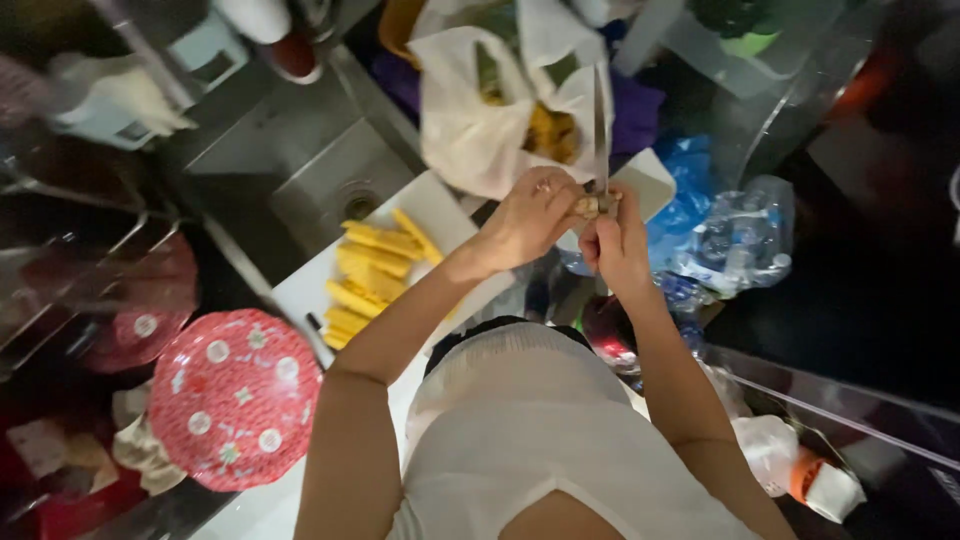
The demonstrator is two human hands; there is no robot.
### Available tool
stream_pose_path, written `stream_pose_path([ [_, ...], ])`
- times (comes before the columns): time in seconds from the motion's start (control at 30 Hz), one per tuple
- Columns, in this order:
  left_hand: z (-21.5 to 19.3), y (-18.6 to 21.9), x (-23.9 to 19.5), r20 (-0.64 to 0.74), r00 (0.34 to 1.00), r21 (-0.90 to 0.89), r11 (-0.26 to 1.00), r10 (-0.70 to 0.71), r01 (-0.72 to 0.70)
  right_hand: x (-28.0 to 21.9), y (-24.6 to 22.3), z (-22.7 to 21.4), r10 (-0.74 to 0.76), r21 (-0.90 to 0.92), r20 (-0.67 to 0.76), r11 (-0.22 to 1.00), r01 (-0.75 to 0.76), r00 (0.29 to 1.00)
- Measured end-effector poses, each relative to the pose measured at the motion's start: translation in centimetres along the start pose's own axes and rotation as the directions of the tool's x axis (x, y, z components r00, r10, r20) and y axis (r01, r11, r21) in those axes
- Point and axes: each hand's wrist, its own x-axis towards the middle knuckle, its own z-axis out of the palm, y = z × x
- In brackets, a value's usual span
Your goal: Cutting a pineapple into slices and peeling/cutting ginger.
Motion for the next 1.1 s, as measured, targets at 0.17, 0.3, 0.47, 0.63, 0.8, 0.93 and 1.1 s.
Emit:
stream_pose_path([
  [0.17, 3.3, -1.3, 5.1, -0.015, 0.965, -0.277, 0.928, -0.263, 0.249, 2.4, -2.0, -6.2, -0.237, -0.271, 0.058, 0.931, 0.244, 0.970],
  [0.3, 3.2, -2.8, 6.9, 0.168, 0.825, -0.614, 0.598, -0.540, 0.516, 5.4, -6.1, -8.4, -0.572, -0.434, 0.260, 0.651, 0.623, 0.778],
  [0.47, 4.1, -5.4, 6.6, 0.152, 0.805, -0.582, 0.607, -0.573, 0.542, 8.1, -4.3, -8.9, -0.125, -0.179, 0.304, 0.966, 0.186, 0.944],
  [0.63, 4.8, -5.6, 7.8, 0.163, 0.760, -0.503, 0.610, -0.629, 0.613, 10.3, -1.5, -8.2, 0.122, -0.027, 0.311, 0.992, -0.120, 0.943],
  [0.8, 9.1, -7.6, 8.3, -0.050, 0.903, -0.100, 0.902, -0.426, 0.420, 12.6, 1.5, -8.8, 0.148, 0.170, 0.236, 0.967, -0.190, 0.960],
  [0.93, 8.9, -6.5, 9.8, -0.129, 0.981, 0.163, 0.972, -0.147, 0.167, 13.2, 1.6, -10.3, 0.143, 0.206, 0.207, 0.961, -0.186, 0.968],
  [1.1, 5.9, -5.4, 10.5, 0.073, 0.997, 0.148, 0.989, -0.031, 0.020, 12.8, 1.2, -14.5, 0.150, 0.130, 0.440, 0.965, -0.229, 0.885],
])
